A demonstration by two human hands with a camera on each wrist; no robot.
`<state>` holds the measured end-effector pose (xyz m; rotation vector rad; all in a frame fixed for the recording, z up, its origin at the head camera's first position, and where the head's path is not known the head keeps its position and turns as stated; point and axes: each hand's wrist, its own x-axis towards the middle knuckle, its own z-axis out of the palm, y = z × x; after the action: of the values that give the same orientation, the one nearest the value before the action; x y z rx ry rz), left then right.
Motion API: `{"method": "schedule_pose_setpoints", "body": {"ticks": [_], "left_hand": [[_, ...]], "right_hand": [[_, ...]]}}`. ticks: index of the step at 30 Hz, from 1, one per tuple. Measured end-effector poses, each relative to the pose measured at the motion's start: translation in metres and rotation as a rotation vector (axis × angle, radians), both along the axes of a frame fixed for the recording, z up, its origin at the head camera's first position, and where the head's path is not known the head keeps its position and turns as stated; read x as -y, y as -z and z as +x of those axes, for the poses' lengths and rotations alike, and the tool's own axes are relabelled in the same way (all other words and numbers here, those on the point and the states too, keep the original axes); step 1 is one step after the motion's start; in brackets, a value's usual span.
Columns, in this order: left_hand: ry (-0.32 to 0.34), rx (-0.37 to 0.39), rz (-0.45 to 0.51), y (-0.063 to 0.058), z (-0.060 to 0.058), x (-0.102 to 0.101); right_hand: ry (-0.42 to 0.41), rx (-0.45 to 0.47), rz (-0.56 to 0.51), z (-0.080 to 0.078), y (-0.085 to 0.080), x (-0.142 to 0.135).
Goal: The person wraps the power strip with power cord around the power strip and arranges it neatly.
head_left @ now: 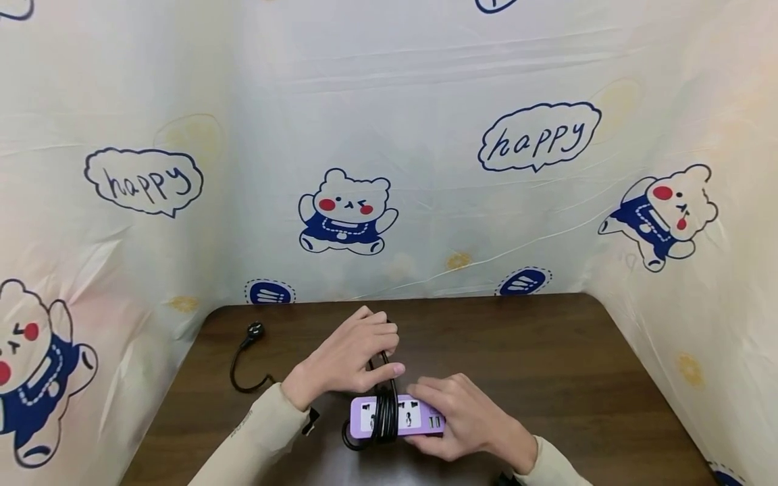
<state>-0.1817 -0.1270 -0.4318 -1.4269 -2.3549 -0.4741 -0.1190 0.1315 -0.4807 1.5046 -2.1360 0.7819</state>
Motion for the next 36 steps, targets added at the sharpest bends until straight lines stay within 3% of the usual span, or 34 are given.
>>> {"method": "schedule_pose_setpoints", "body": {"ticks": [9,14,20,25,32,36], "left_hand": [[0.058,0.187,0.197,0.018,-0.012,0.005],[0.087,0.28,0.258,0.029,-0.016,0.001],[0.095,0.294,0.336,0.04,-0.019,-0.004],[0.113,0.278,0.477,0.051,-0.021,-0.011],[0.187,0.376,0.673,0.07,-0.013,-0.02],[0.217,0.385,0.758,0.082,-0.008,-0.025]], "right_hand": [[-0.02,-0.001,-0.064,-0.006,-0.009,-0.007],[-0.009,-0.009,-0.066,-0.008,-0.013,-0.007],[0.007,-0.007,-0.07,-0.009,-0.016,-0.009],[0.012,0.012,-0.074,-0.01,-0.02,-0.011],[0.016,0.023,-0.089,-0.008,-0.023,-0.012],[0.019,0.022,-0.107,-0.008,-0.025,-0.014]]}}
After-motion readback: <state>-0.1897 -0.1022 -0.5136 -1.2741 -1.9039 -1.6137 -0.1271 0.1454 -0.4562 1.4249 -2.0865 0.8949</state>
